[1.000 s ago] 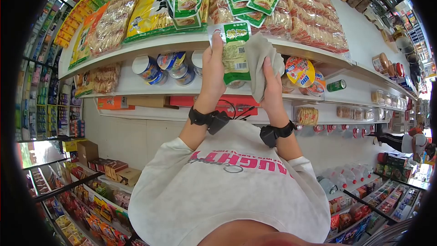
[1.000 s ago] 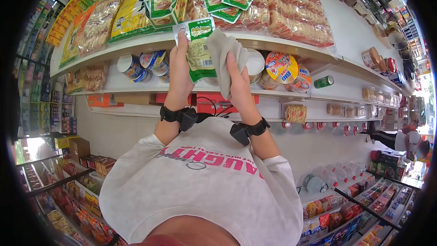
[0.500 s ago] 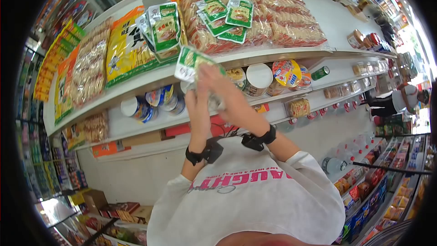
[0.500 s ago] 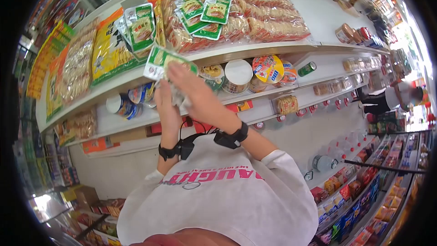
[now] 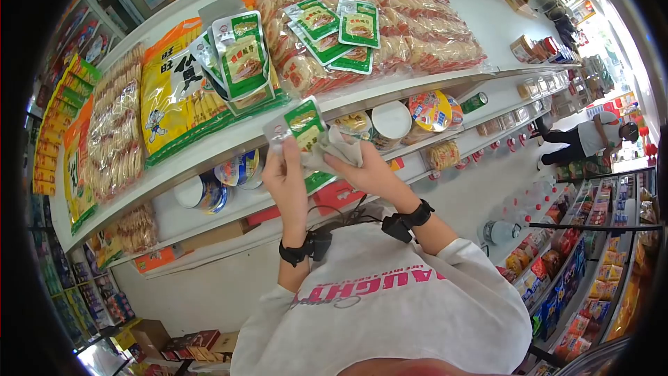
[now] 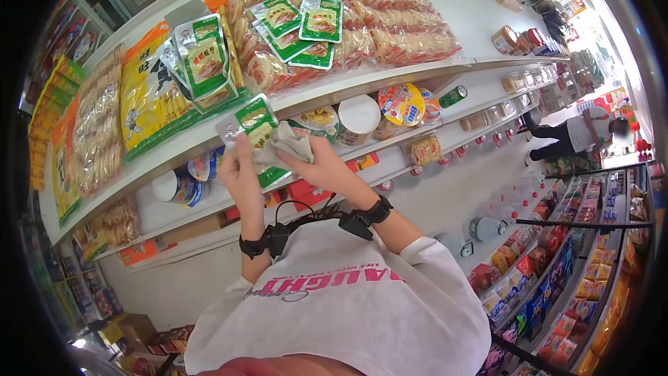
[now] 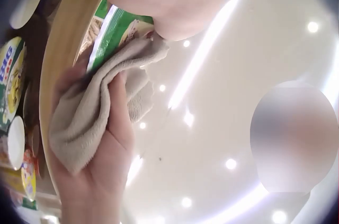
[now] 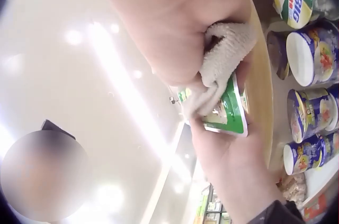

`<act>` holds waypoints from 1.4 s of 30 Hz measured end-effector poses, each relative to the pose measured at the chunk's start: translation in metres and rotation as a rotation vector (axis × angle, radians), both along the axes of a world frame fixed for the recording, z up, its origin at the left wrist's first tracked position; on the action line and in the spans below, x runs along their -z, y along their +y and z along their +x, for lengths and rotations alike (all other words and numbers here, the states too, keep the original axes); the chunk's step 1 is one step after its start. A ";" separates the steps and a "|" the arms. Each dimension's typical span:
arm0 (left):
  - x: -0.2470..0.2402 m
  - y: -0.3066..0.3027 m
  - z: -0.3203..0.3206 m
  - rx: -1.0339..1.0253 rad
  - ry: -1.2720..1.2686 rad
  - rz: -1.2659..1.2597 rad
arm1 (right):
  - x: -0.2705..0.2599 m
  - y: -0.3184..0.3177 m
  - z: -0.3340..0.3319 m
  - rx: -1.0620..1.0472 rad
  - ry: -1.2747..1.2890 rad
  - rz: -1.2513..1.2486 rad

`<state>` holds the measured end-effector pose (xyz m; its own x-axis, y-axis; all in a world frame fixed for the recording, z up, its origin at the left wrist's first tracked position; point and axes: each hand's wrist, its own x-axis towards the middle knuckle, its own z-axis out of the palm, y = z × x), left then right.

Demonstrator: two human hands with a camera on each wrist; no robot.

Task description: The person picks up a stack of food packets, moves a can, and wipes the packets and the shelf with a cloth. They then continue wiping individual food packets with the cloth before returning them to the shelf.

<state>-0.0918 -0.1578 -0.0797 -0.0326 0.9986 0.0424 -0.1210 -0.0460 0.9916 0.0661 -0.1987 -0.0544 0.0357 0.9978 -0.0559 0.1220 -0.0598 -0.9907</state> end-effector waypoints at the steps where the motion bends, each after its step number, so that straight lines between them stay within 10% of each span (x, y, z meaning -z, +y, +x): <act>1: 0.002 0.002 0.004 0.058 0.019 0.017 | 0.002 0.001 0.004 0.058 -0.033 0.032; 9: -0.011 0.018 0.059 0.240 -0.107 0.147 | 0.019 0.038 0.064 0.333 0.040 0.172; 14: -0.013 0.059 0.087 0.196 0.195 0.342 | -0.002 0.077 0.095 0.346 0.086 0.350; 17: -0.028 0.099 0.111 -0.117 0.804 0.877 | -0.015 0.105 0.113 0.340 0.228 0.392; 21: -0.031 0.107 0.108 -0.096 0.631 0.756 | 0.001 0.112 0.124 0.436 0.082 0.617; 28: -0.050 0.140 0.047 -0.807 0.699 0.868 | -0.005 0.082 0.130 0.360 0.344 0.444; 31: -0.048 0.153 0.026 -0.579 0.589 0.606 | 0.000 0.082 0.127 0.278 0.361 0.403; 42: -0.057 0.124 0.035 -0.725 0.841 0.841 | 0.005 0.072 0.112 0.291 0.367 0.466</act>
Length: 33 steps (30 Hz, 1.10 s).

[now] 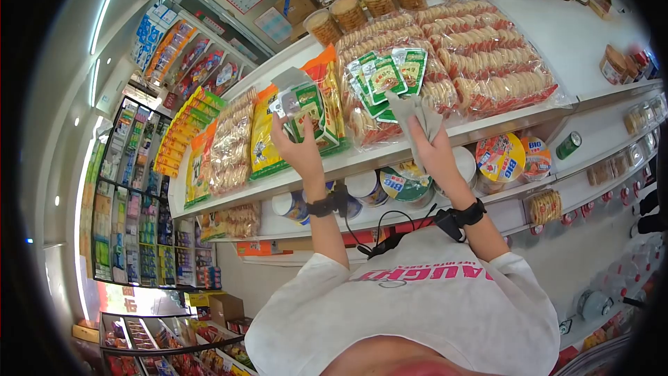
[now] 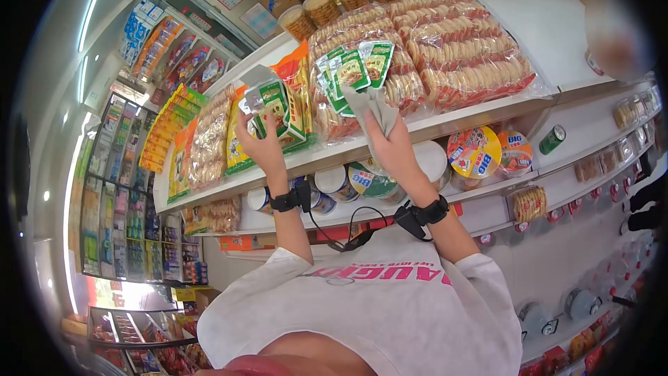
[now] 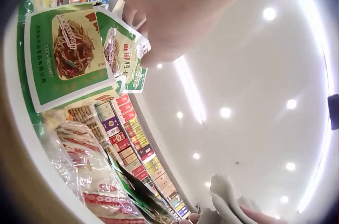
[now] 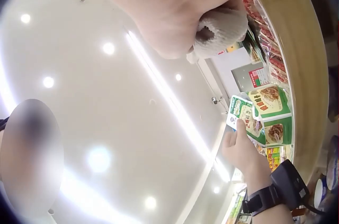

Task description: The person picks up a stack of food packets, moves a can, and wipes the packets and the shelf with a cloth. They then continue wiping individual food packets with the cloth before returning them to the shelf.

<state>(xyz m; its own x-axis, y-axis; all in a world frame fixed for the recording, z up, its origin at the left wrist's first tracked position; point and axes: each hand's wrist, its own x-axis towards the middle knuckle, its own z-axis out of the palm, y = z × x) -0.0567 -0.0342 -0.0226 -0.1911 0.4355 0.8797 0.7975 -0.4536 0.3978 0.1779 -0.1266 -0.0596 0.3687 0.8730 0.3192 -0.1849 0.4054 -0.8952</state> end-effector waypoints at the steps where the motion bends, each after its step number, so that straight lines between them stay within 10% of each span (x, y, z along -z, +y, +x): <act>1: -0.004 -0.003 0.000 0.044 -0.054 -0.058 | -0.004 -0.004 0.002 -0.032 -0.001 -0.016; 8: -0.016 0.001 -0.032 0.242 -0.287 -0.215 | -0.006 -0.013 -0.004 -0.087 -0.016 -0.103; 12: -0.023 -0.002 -0.030 0.231 -0.246 0.187 | -0.013 -0.018 -0.007 -0.078 -0.026 -0.136; 27: -0.003 -0.075 0.044 1.229 -0.893 -0.728 | -0.023 -0.034 -0.038 -0.385 0.008 -0.165; 33: -0.014 -0.072 0.053 1.275 -1.239 -0.620 | -0.040 -0.026 -0.009 0.135 -0.008 -0.007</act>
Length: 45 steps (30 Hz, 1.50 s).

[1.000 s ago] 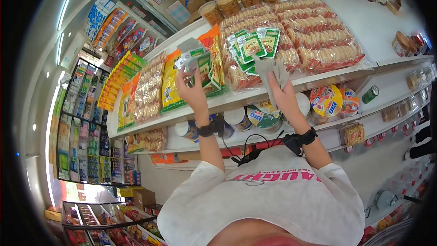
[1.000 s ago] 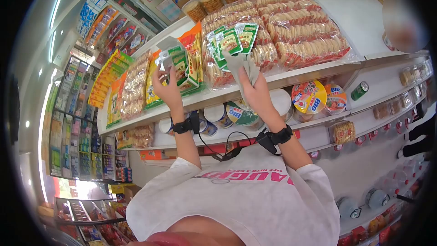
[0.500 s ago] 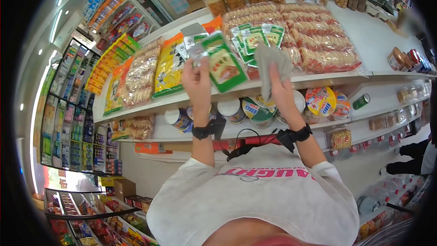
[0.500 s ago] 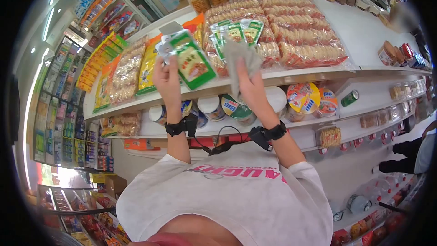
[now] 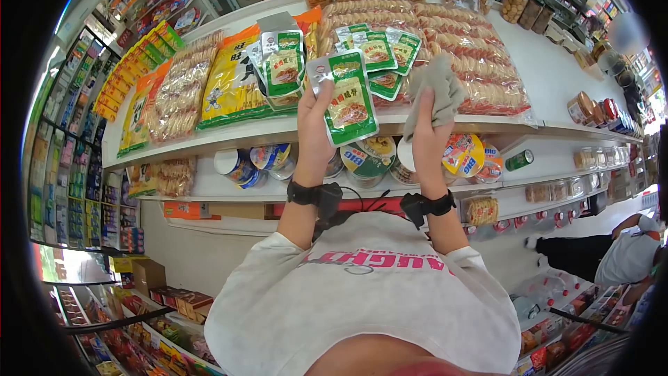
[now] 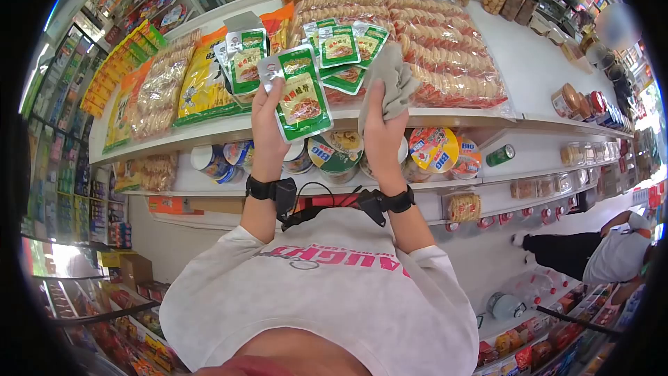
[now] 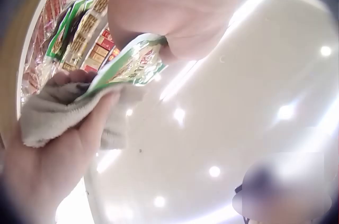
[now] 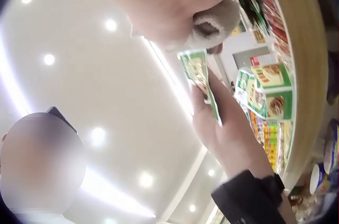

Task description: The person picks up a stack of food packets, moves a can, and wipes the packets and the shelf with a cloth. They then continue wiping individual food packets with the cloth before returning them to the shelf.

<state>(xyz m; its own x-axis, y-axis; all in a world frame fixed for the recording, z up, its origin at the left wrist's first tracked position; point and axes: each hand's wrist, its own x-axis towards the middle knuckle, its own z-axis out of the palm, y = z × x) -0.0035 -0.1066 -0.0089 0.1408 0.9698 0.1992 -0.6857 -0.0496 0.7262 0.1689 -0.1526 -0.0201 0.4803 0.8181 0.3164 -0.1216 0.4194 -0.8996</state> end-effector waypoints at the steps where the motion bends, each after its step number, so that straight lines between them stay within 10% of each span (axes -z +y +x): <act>1: 0.004 0.000 0.001 0.069 0.038 0.002 | -0.001 -0.003 -0.004 -0.012 -0.175 -0.014; 5: 0.019 -0.024 0.031 0.161 0.158 0.047 | -0.011 -0.005 -0.043 0.148 -0.838 0.308; 12: 0.017 -0.035 0.055 0.240 0.186 0.303 | -0.007 0.040 -0.008 -0.204 -0.301 0.173; 16: -0.002 -0.030 0.043 0.224 0.194 0.042 | -0.017 0.015 -0.019 -0.057 -0.829 0.403; 19: 0.005 -0.027 0.042 0.132 0.475 0.364 | -0.036 0.026 0.002 0.004 -0.983 0.445; 21: -0.012 -0.033 0.045 0.094 0.785 0.543 | -0.032 0.044 0.015 -0.021 -0.571 0.285; 25: -0.016 -0.040 0.046 0.085 0.502 0.295 | -0.025 0.044 0.038 -0.111 0.034 0.097; 28: -0.008 -0.024 0.042 0.025 0.702 0.243 | -0.016 0.017 0.034 -0.568 0.618 -0.085; 34: 0.004 0.002 0.057 -0.520 0.873 0.645 | 0.001 -0.005 0.011 -0.235 -0.053 -0.095; 38: 0.040 -0.012 0.060 -0.097 0.431 0.226 | 0.006 0.003 -0.013 -0.119 -0.229 0.202; 41: 0.033 -0.010 0.036 0.182 0.039 -0.078 | -0.001 -0.016 -0.027 -0.132 -0.812 0.300; 45: 0.000 -0.026 0.040 0.123 -0.043 -0.173 | -0.011 0.006 -0.019 -0.094 -1.182 0.366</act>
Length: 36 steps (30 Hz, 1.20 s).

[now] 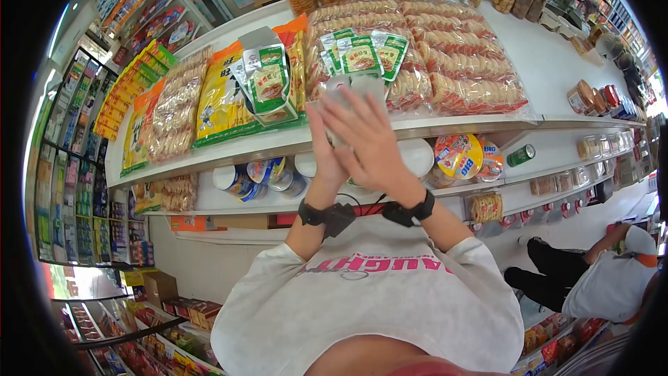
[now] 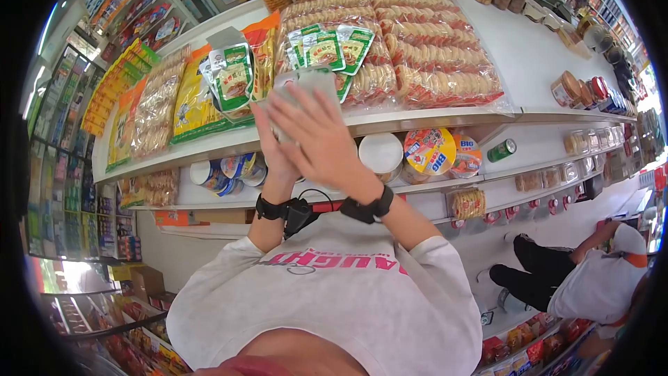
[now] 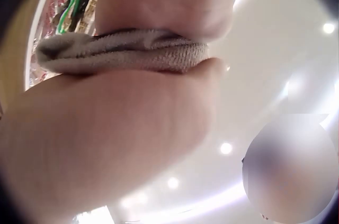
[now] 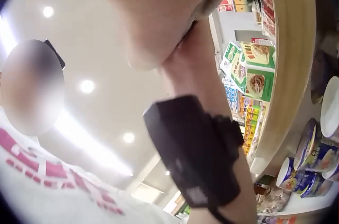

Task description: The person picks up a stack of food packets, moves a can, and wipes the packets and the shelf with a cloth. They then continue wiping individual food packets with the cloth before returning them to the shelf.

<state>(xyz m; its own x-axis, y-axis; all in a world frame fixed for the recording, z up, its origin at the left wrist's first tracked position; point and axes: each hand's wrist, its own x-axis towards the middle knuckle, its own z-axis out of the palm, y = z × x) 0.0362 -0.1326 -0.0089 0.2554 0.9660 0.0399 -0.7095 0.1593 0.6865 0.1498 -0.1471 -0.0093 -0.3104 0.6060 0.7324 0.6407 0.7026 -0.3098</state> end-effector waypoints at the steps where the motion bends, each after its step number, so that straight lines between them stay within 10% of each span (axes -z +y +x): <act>1: -0.002 -0.002 0.003 0.005 -0.032 0.004 | -0.005 0.009 0.005 0.030 -0.068 0.035; 4: 0.001 -0.006 0.004 -0.015 0.249 0.180 | -0.011 0.027 0.007 0.131 0.049 0.025; 7: 0.021 0.004 0.008 0.087 -0.076 0.064 | 0.001 0.040 0.002 0.102 0.342 -0.077; 13: 0.012 0.020 -0.021 0.008 -0.195 0.090 | 0.006 -0.005 -0.011 -0.128 0.004 -0.124; 16: 0.016 0.014 0.000 -0.218 0.140 0.190 | 0.016 0.024 -0.004 0.107 0.302 -0.017; 20: 0.006 0.006 0.007 -0.488 0.577 0.459 | 0.017 0.021 0.013 -0.294 1.177 -0.741; 23: -0.011 0.016 -0.007 -0.463 0.774 0.517 | 0.027 0.008 0.015 -0.201 1.014 -0.651; 24: 0.002 0.029 0.003 -0.732 0.740 0.646 | 0.028 0.010 0.017 -0.127 0.982 -0.606; 28: 0.001 0.016 0.001 -0.331 0.711 0.546 | 0.031 0.019 0.037 0.265 0.736 -0.533; 31: 0.023 0.014 0.012 -0.030 0.206 0.219 | 0.020 0.006 -0.001 0.039 0.669 -0.153; 36: 0.027 0.025 -0.002 -0.008 0.139 0.127 | 0.023 -0.003 0.008 0.096 0.174 -0.112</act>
